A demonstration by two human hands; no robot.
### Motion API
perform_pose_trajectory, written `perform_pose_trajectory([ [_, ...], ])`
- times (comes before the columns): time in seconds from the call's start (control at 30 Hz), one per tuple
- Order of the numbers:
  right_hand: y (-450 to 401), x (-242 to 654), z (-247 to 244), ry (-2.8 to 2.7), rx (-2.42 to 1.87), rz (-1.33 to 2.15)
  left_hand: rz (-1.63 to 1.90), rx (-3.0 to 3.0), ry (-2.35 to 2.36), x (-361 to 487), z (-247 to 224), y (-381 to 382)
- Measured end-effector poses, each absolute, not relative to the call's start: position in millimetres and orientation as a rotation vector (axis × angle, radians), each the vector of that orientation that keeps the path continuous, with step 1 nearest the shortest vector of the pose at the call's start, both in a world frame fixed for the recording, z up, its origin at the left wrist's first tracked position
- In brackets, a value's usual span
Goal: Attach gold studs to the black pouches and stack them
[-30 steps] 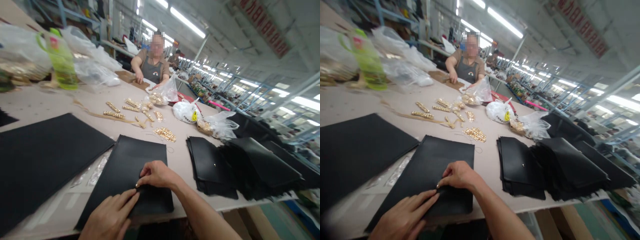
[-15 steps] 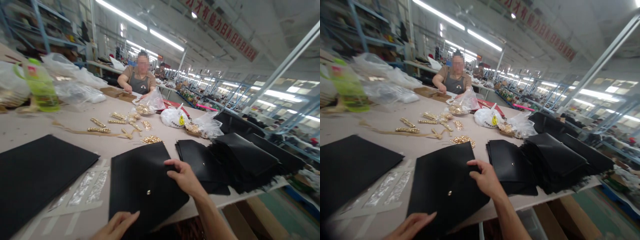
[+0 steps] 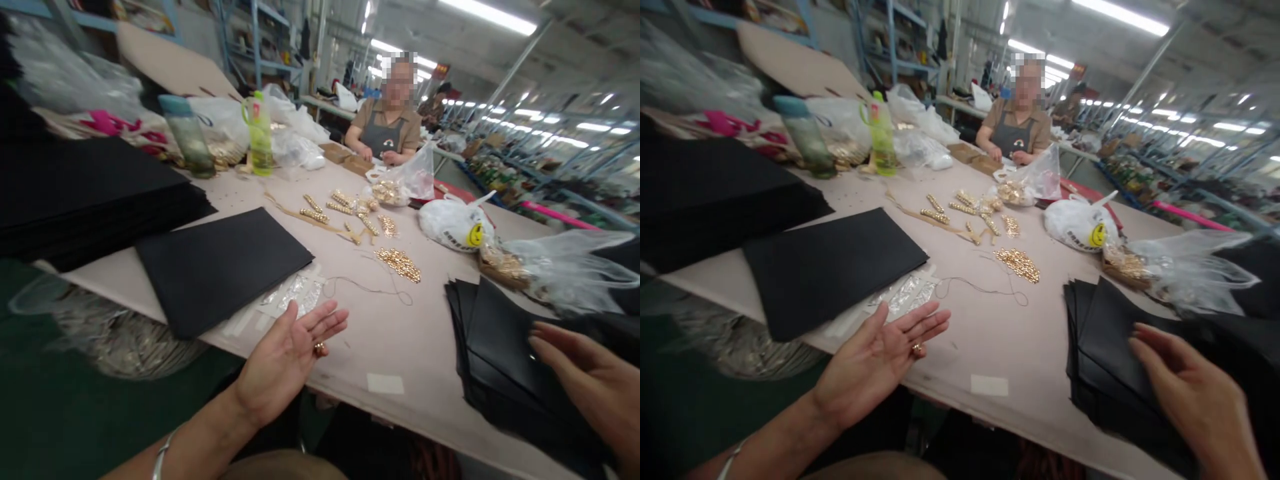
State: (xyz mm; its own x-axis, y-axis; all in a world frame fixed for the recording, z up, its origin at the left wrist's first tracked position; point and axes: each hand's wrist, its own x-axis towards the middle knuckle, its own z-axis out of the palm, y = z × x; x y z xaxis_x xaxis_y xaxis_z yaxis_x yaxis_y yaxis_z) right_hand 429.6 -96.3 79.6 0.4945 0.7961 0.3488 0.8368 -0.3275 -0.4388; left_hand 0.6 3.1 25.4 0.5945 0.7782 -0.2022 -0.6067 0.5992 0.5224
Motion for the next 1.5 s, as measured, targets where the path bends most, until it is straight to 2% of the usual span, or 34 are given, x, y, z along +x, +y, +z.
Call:
perform_pose_trajectory([
  [0.17,-60.5,231.2,40.8,-1.739,-1.667,0.402,0.862,0.485,0.431,0.6,17.5,3.4],
  [0.3,-37.3,163.2,26.0,-1.977,-1.329,0.595,0.856,0.504,0.425,-3.5,13.2,2.6],
  [0.6,-5.5,131.4,15.3,-2.134,-1.034,0.671,0.882,0.427,0.424,-22.8,0.5,1.3],
  [0.8,18.4,110.3,22.2,-1.884,-1.201,0.961,1.104,0.418,0.611,-45.4,14.7,6.7],
  [1.03,108.4,57.9,17.8,-2.05,-1.18,0.671,1.486,0.575,1.25,-133.8,19.8,17.1],
  [1.23,148.5,12.9,5.7,-2.438,-1.052,0.373,1.488,0.485,1.437,-184.1,2.6,9.7],
  [1.33,140.8,16.6,1.1,-2.532,-0.982,0.382,1.387,0.516,1.444,-190.2,-5.2,5.9],
  [1.5,100.9,50.0,-0.7,-2.559,-0.947,0.6,1.315,0.591,1.461,-187.6,-10.9,1.4],
])
